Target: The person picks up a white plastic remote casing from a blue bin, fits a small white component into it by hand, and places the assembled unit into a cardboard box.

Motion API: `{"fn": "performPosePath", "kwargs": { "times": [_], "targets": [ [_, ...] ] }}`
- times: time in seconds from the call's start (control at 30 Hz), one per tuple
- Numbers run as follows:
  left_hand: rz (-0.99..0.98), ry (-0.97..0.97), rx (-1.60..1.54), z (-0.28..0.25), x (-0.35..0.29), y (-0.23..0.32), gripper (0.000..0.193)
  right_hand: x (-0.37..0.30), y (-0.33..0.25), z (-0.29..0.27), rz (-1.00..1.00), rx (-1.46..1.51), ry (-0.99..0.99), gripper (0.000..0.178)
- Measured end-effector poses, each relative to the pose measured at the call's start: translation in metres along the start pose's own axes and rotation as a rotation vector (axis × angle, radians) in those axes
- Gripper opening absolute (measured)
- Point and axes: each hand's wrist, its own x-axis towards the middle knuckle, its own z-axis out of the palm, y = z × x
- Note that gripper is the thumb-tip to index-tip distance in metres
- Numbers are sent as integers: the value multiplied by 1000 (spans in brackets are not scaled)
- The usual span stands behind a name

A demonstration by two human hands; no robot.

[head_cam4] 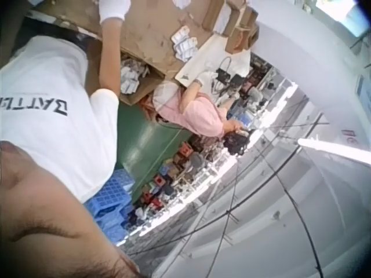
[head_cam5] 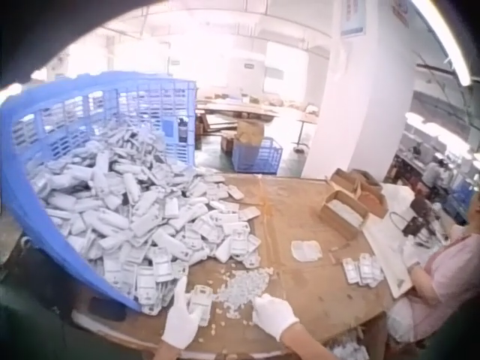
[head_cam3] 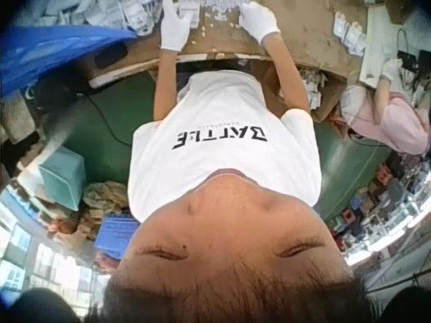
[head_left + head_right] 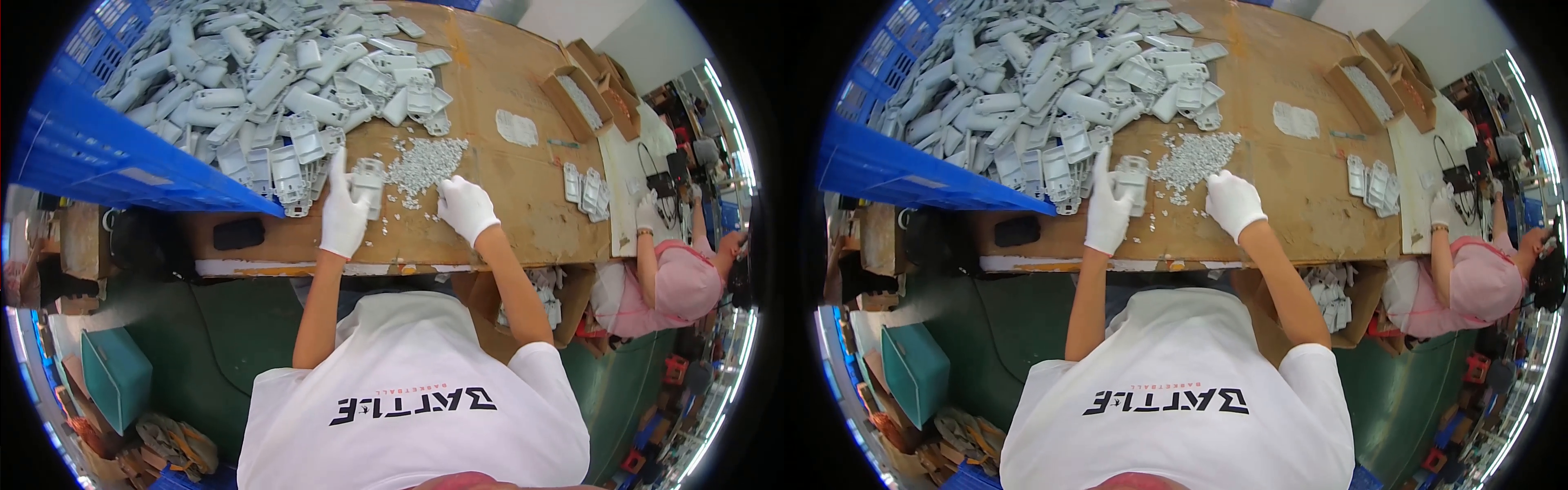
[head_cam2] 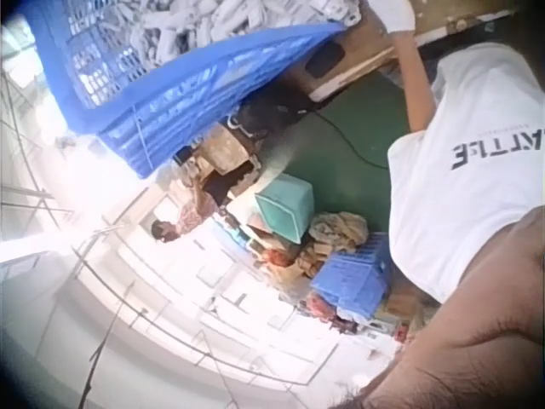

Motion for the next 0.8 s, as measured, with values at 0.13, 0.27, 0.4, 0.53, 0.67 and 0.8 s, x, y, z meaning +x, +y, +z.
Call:
{"fn": "performPosePath", "kwargs": {
  "times": [0.13,0.27,0.4,0.53,0.67,0.8],
  "targets": [
    [-49,-109,-284,7,-6,-19,76,1,-24,-1,100,-162,-56,19],
    [61,-83,-192,2,-11,-19,60,6,-16,-3,133,-145,-39,17],
    [-68,-132,-190,3,-19,-12,52,5,-22,-5,49,-65,300,8],
    [92,-28,-76,10,-26,6,44,-6,-70,-20,-146,601,606,14],
    [95,101,-64,18,-33,19,41,-7,-102,1,-138,539,669,12],
    [112,197,-44,21,-40,25,38,-8,-112,0,-87,499,684,9]
  ]
}}
